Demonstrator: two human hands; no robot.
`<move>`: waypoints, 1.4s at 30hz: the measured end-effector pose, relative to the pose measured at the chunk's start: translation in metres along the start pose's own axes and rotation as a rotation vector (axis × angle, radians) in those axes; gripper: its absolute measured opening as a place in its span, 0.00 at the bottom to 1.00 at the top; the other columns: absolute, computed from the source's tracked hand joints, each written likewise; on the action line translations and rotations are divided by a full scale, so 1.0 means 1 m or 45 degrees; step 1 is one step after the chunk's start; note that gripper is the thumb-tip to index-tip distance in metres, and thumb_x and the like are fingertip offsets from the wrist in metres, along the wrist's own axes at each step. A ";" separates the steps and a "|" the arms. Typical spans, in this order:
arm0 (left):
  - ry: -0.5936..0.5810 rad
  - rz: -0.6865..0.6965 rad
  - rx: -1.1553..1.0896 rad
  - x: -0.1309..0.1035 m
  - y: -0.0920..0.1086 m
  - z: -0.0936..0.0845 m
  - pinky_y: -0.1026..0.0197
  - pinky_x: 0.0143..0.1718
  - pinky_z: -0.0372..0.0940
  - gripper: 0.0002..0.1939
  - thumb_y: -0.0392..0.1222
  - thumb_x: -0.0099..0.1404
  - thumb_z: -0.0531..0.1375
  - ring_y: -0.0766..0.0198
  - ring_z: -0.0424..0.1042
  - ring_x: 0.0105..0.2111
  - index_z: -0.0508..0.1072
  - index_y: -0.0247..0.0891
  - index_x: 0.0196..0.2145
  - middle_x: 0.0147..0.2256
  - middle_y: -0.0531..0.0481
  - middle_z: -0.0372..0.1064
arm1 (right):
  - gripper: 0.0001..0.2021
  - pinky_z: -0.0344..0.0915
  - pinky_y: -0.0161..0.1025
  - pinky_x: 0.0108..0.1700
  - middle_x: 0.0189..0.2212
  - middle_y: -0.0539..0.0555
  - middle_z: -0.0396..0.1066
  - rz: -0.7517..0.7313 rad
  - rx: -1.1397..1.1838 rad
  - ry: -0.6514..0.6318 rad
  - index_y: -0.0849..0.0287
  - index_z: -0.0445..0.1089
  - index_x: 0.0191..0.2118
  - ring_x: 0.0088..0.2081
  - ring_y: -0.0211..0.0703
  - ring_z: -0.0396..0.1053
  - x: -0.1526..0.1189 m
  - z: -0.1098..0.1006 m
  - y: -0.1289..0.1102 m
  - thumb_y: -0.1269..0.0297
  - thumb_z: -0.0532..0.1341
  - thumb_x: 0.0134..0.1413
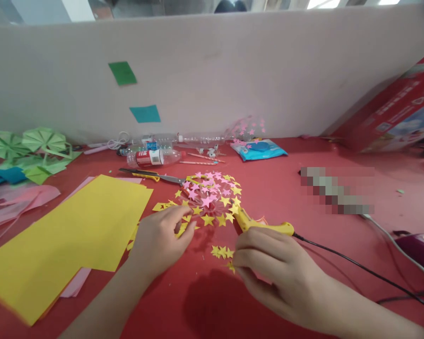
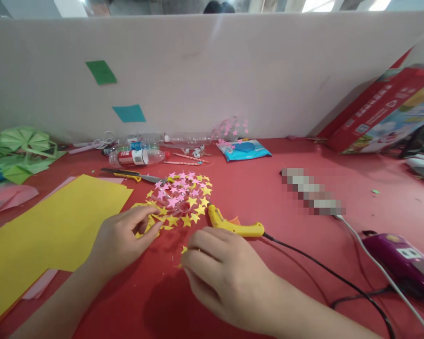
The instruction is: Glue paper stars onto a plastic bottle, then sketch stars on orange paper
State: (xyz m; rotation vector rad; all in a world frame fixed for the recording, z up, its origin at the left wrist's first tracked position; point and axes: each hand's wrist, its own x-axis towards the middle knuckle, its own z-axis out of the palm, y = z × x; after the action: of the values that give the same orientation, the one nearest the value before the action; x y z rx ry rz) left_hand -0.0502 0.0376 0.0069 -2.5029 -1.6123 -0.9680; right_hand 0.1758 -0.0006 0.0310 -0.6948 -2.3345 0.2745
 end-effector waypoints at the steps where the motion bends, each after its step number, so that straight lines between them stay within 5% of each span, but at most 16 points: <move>1: -0.013 -0.032 -0.004 -0.001 0.003 0.002 0.65 0.24 0.57 0.08 0.40 0.61 0.57 0.67 0.62 0.19 0.75 0.38 0.36 0.19 0.56 0.65 | 0.08 0.61 0.35 0.32 0.29 0.53 0.69 -0.021 -0.031 -0.020 0.60 0.66 0.35 0.29 0.38 0.63 0.002 0.001 -0.002 0.79 0.53 0.57; 12: -0.338 -0.495 -0.872 -0.016 0.031 0.019 0.65 0.31 0.68 0.05 0.41 0.63 0.58 0.64 0.74 0.28 0.74 0.41 0.35 0.29 0.53 0.75 | 0.06 0.53 0.29 0.23 0.20 0.45 0.62 0.197 -0.073 0.223 0.60 0.65 0.33 0.20 0.31 0.56 -0.004 0.025 0.013 0.76 0.54 0.58; 35: -0.107 -0.156 -0.643 -0.019 0.038 0.020 0.68 0.38 0.70 0.10 0.33 0.60 0.60 0.64 0.77 0.33 0.76 0.46 0.36 0.34 0.56 0.79 | 0.11 0.48 0.38 0.22 0.18 0.48 0.60 0.070 -0.305 0.089 0.61 0.66 0.28 0.19 0.37 0.51 -0.011 0.039 0.024 0.77 0.52 0.59; 42: -0.135 -0.217 -0.697 -0.023 0.037 0.020 0.68 0.37 0.69 0.10 0.33 0.60 0.61 0.65 0.77 0.32 0.76 0.48 0.36 0.34 0.58 0.79 | 0.11 0.48 0.38 0.22 0.18 0.48 0.61 0.109 -0.258 0.093 0.61 0.67 0.28 0.20 0.37 0.51 -0.012 0.041 0.024 0.77 0.53 0.58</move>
State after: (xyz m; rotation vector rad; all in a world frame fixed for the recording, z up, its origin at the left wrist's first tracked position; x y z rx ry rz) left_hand -0.0159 0.0079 -0.0093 -2.8189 -1.8181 -1.5001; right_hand 0.1663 0.0125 -0.0151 -0.8895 -2.2857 0.0485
